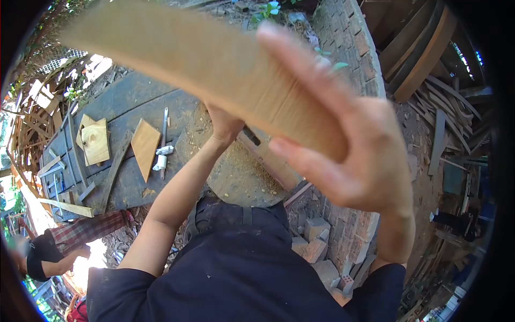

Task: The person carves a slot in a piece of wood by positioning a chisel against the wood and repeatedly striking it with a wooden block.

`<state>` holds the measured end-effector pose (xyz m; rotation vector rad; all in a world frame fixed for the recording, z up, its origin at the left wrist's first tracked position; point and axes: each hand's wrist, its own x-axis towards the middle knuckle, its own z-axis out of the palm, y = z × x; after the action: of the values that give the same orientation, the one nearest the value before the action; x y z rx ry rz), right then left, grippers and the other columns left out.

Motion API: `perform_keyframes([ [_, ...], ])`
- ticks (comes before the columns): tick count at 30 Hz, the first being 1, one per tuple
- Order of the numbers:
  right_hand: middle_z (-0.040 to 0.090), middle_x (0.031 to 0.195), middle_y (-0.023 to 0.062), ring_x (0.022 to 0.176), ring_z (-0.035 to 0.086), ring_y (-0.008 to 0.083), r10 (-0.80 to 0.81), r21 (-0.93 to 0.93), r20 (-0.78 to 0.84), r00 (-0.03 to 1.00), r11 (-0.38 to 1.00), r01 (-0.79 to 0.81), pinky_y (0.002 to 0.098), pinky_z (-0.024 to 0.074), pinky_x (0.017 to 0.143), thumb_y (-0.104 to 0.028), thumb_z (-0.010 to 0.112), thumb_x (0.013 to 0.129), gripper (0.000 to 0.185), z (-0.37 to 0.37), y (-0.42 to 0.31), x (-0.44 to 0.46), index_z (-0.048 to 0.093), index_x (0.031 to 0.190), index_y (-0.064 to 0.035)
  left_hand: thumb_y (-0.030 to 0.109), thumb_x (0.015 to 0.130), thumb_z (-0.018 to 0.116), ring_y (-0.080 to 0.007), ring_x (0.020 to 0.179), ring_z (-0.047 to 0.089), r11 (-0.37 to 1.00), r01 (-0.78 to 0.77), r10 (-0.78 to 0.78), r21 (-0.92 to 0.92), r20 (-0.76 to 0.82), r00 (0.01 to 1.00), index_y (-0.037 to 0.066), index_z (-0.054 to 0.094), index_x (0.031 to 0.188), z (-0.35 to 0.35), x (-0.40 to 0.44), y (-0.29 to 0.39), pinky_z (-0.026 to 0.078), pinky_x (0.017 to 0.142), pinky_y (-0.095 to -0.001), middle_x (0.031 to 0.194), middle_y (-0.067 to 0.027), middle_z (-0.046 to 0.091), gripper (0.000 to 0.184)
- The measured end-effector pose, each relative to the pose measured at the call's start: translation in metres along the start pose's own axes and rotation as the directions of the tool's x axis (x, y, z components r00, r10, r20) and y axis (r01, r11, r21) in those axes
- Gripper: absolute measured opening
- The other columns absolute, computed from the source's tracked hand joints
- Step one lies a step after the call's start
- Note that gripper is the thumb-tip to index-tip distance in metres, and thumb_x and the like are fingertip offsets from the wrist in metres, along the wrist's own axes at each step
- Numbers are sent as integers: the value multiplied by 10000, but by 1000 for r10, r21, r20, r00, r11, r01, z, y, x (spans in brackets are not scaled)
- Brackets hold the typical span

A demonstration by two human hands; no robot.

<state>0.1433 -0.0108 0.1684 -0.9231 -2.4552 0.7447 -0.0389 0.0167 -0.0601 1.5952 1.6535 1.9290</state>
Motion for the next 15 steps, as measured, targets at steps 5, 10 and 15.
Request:
perform_keyframes([
  [5,675,1174,168,908,717,275,132,-50,12,991,990,-131,354,543,849,-218,701,759,782,6,9,3,409,1481,-146,-4,810,625,-161,639,619,579,211,-489,-788,-129,862,-12,610,799,16,-8,9,485,594,-308,725,-32,652,20],
  [10,632,1237,222,1097,657,317,92,253,-145,985,966,-53,394,504,940,-323,674,840,742,58,67,-8,374,1491,-133,127,927,630,-57,415,420,676,358,-610,-644,-216,762,88,473,745,-23,21,12,323,372,-227,562,14,468,244],
  [15,508,1405,199,1291,502,249,450,540,-106,887,775,-329,338,359,1079,-324,652,888,734,86,97,-43,353,1484,-16,231,956,645,-45,370,339,636,278,-693,-720,-373,618,129,382,703,-64,26,5,258,330,-242,516,48,388,379],
])
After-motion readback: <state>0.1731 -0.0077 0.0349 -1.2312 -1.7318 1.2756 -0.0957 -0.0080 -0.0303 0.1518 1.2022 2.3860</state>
